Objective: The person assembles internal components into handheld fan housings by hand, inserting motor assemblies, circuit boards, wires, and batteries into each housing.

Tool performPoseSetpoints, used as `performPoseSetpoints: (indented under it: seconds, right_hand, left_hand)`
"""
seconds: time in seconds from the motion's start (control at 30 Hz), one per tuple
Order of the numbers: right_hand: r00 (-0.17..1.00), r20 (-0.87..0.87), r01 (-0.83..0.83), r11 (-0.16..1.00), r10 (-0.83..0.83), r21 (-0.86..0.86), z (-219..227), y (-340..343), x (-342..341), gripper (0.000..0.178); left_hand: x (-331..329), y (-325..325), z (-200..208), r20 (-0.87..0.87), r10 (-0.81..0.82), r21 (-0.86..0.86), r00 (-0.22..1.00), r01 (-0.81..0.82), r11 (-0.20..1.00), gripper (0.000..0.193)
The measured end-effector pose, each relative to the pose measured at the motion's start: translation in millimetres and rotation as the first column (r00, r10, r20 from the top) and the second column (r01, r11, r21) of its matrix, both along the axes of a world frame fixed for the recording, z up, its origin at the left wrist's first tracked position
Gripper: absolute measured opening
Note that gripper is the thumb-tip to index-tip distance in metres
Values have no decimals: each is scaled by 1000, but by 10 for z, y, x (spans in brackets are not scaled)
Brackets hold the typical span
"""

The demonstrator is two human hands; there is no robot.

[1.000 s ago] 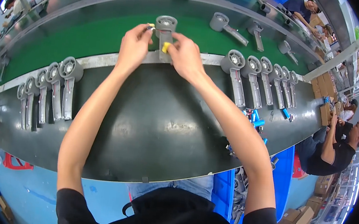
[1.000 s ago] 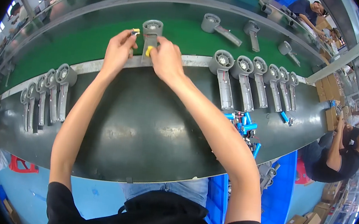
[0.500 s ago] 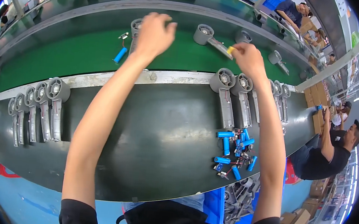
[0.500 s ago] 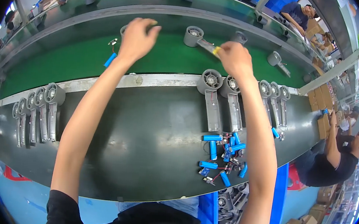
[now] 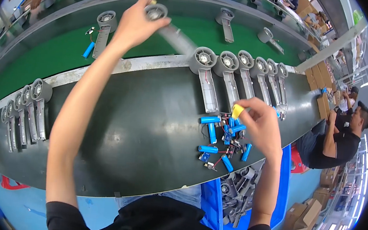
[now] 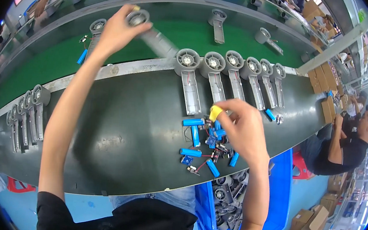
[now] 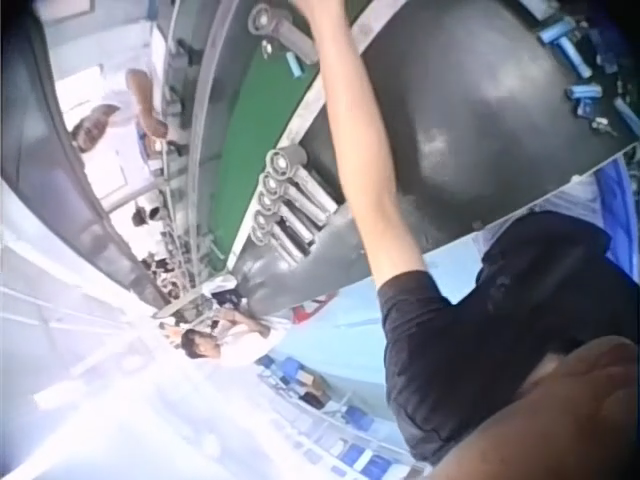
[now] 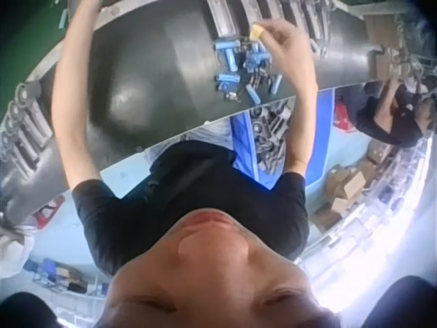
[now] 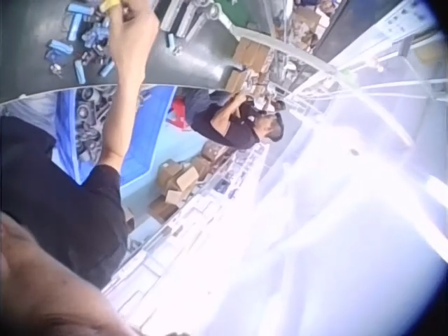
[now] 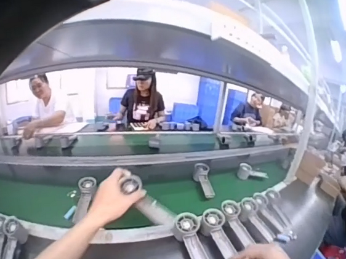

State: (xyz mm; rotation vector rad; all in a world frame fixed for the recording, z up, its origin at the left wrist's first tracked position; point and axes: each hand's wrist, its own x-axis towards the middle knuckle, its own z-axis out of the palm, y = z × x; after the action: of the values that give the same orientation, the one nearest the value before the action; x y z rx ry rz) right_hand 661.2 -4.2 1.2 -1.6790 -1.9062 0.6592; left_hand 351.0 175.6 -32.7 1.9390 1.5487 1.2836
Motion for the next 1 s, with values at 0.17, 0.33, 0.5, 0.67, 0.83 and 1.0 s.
performPoseSetpoints:
  seconds: [0.17,0.33,0.5,0.67,0.83,1.0]
  right_hand:
    - [980,196,-45,998,38,36,-138,-302,-44,22]
    - [965,260,-34,995,8,96,-186,-553,-100,33]
    - [981,186,33,990,-59,135,-322,-637,-74,34]
    - [874,-481,124,989,-69,84,-122,-741,34,34]
    - [861,-507,50,988,31,145,-37,-707,-166,45]
    - [829,-538,-146,988,153,56,-8,-699,-578,58]
  left_hand:
    - [-385,-1309,-16,73,-250,-167,966,259,951,60]
    - [-413,-2026,-282,-61,-275,-102,959,268,958,60]
    - [-361,-2081,-423,26,-244,-31,969,245,969,61]
    - [-381,-2080,-491,57,-265,13,963,265,964,60]
    - [-390,-2143,-520,-106,-152,73,983,160,984,59]
    - [-212,-2283,-149,-156,-349,285,924,380,880,54]
